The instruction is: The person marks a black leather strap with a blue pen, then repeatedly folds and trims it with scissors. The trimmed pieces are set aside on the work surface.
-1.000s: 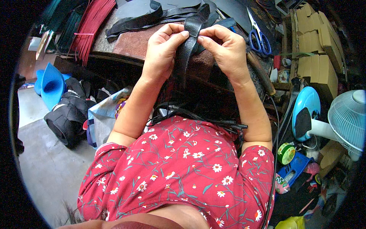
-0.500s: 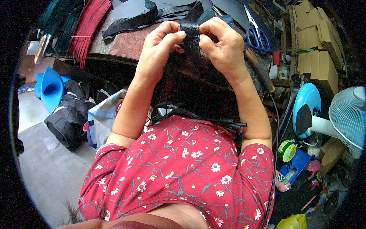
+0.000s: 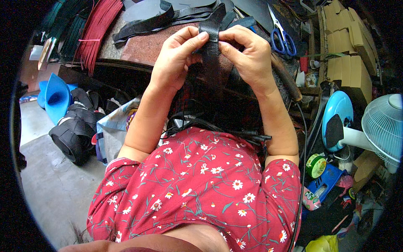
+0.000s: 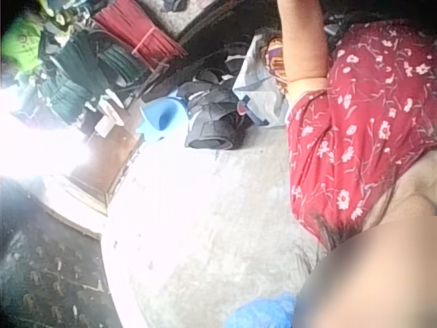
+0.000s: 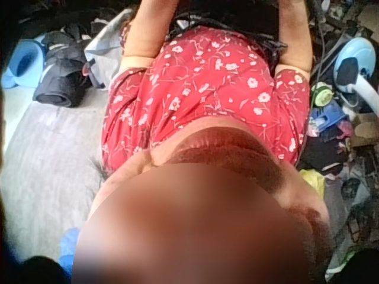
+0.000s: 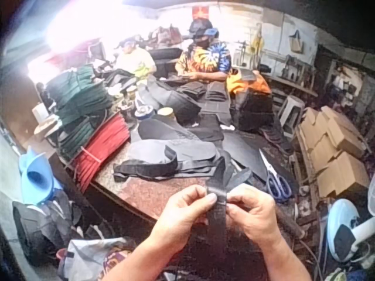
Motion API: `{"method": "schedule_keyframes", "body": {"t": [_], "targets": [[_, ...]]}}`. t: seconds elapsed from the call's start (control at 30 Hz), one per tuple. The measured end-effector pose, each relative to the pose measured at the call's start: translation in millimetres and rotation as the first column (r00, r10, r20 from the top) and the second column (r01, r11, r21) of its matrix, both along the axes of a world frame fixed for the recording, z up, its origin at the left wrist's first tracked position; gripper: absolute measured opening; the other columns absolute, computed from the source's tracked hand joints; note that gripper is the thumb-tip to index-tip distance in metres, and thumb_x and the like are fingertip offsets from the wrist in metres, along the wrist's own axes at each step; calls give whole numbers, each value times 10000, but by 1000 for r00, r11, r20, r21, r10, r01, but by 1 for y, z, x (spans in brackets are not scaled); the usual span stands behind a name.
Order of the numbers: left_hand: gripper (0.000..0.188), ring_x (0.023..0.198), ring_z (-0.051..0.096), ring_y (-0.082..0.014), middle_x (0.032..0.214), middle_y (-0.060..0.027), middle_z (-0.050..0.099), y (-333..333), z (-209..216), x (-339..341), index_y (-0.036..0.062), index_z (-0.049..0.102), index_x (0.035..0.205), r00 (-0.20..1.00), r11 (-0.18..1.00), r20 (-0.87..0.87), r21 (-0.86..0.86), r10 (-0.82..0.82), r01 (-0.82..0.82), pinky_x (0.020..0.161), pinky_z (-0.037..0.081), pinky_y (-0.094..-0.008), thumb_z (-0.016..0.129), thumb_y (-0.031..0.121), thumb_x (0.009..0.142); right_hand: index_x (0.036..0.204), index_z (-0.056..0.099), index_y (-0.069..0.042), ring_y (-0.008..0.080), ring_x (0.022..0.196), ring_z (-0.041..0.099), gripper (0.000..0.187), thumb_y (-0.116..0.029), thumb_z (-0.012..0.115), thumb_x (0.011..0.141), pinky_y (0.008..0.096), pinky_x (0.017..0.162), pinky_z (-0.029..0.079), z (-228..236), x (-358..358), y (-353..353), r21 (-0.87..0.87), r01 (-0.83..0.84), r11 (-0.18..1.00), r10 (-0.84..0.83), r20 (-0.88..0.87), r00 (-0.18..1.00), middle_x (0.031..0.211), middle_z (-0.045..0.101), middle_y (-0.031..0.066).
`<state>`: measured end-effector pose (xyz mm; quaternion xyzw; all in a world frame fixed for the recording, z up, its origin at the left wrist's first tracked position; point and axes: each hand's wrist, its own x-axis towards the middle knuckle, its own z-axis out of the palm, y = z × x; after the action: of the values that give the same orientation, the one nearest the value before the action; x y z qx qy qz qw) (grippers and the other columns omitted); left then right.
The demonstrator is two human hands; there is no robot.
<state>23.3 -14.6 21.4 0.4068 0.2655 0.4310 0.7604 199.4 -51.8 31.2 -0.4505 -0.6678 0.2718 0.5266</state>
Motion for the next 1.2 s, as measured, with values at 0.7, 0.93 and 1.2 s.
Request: {"method": "schedule_keyframes", "body": {"t": [0.7, 0.93, 1.2], "targets": [[140, 558, 552, -62, 713, -6, 584, 14, 4, -9, 28, 576, 954, 994, 994, 62, -72, 88, -84, 508, 474, -189, 662, 114, 886, 1064, 654, -130, 307, 996, 593, 270, -302, 630, 856, 428, 853, 484, -3, 102, 9, 198, 703, 683, -500, 828, 253, 1047, 642, 100], [142, 581, 566, -70, 730, -9, 600, 23, 4, -8, 45, 563, 944, 994, 993, 89, -100, 66, -57, 513, 475, -196, 673, 85, 865, 1108, 644, -126, 346, 994, 639, 453, -463, 659, 805, 451, 832, 487, -10, 107, 5, -45, 809, 586, -374, 871, 319, 1051, 681, 148], [135, 546, 562, -43, 750, 7, 634, 27, -4, -7, 72, 577, 906, 982, 984, 134, -143, 129, -110, 438, 422, -170, 689, 72, 830, 1005, 679, -45, 162, 806, 667, 310, -280, 712, 806, 301, 729, 501, -4, 107, 8, -321, 760, 566, -508, 590, 628, 871, 704, 83]]}}
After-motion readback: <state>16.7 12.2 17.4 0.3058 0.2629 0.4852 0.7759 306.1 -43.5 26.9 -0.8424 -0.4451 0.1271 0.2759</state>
